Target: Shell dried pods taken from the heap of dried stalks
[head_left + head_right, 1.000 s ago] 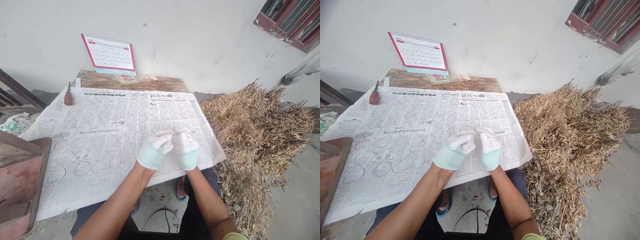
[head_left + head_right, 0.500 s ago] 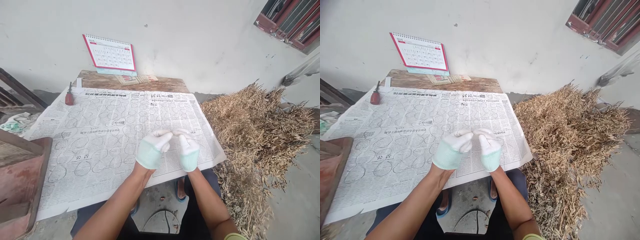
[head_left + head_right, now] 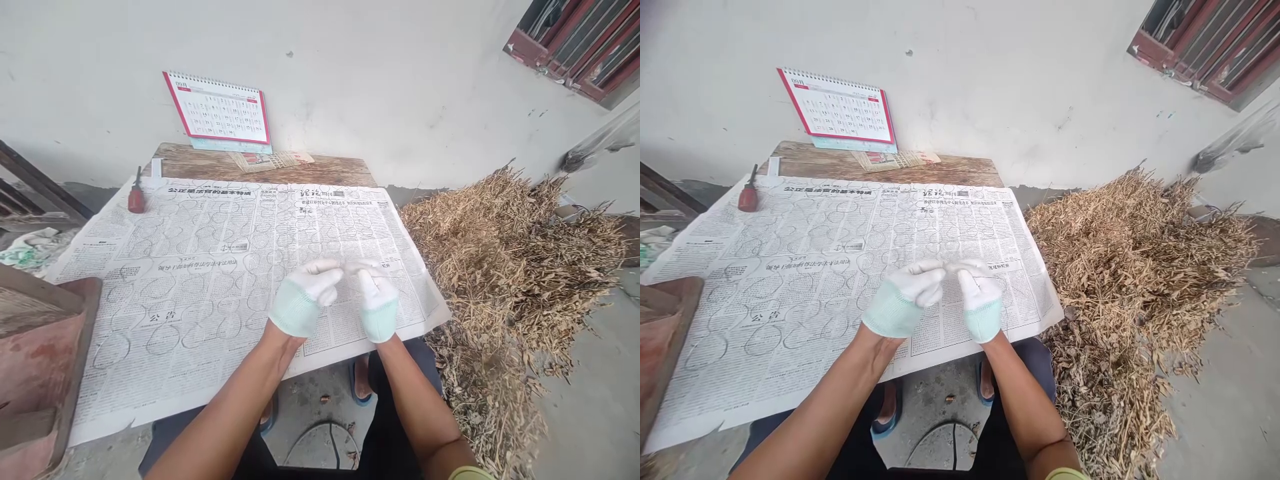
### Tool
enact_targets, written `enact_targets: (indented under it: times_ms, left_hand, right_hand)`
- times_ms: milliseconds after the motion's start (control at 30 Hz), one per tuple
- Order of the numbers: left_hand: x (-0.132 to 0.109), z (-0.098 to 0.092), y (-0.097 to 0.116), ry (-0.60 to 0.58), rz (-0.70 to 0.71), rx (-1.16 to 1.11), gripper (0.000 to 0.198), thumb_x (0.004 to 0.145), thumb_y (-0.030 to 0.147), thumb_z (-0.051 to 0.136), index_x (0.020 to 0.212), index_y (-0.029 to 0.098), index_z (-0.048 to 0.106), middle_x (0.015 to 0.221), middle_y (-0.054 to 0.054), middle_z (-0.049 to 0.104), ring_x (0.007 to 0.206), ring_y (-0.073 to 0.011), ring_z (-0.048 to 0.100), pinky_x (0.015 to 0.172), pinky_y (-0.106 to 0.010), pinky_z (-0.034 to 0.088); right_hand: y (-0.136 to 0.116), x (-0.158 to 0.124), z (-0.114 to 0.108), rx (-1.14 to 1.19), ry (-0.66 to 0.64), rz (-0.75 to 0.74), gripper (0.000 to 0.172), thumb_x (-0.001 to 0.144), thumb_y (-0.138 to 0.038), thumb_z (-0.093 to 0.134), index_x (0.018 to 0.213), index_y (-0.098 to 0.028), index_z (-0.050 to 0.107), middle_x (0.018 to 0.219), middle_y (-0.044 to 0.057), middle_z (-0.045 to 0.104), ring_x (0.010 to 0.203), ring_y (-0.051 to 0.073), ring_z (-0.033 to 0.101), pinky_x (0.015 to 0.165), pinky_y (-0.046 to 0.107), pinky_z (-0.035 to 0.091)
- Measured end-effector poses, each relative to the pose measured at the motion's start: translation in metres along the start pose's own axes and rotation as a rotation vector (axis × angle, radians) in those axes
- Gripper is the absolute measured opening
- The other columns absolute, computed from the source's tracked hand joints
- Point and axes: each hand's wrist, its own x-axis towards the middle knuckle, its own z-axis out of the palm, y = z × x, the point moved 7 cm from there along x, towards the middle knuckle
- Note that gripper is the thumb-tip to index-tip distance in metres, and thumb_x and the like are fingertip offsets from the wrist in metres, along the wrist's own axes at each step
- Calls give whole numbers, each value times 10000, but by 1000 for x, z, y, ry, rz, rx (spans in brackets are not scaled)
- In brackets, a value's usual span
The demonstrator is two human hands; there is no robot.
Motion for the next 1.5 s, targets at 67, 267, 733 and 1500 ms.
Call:
enact_targets:
  times_ms: [67,267,733,1500]
  left_hand:
    - [1,-1,-1,-2,-4,-7,282,774,263,790,627,199,557,419,95,348,427,-56,278,477,-249,237]
    - [3,-4,-1,-27,-4,-56,274,749,265,854,655,183,610,418,92,369,407,-49,267,467,-258,212]
    - [3,-7,2,-96,9,38,416,820,264,783,511,207,511,403,68,332,399,-63,286,462,-280,205]
    - [-12,-7,0,-417,-199,295,292,645,147,717,415,213,550,360,25,387,353,-53,246,422,-252,103]
  right_hand:
    - [-1,0,1,14,-16,5,331,1065,-265,513,962,-248,827,1069,48,785,1069,209,730,986,378,579]
    - [2,2,2,68,-36,-1,347,1082,-299,509,925,-253,815,1032,48,789,1051,223,733,972,396,576]
    - [15,5,3,281,-140,56,348,1076,-446,555,899,-272,799,894,60,777,969,255,745,938,445,608]
    - [51,-6,9,479,-558,146,634,987,-675,580,518,-259,671,597,74,688,778,262,719,692,433,615]
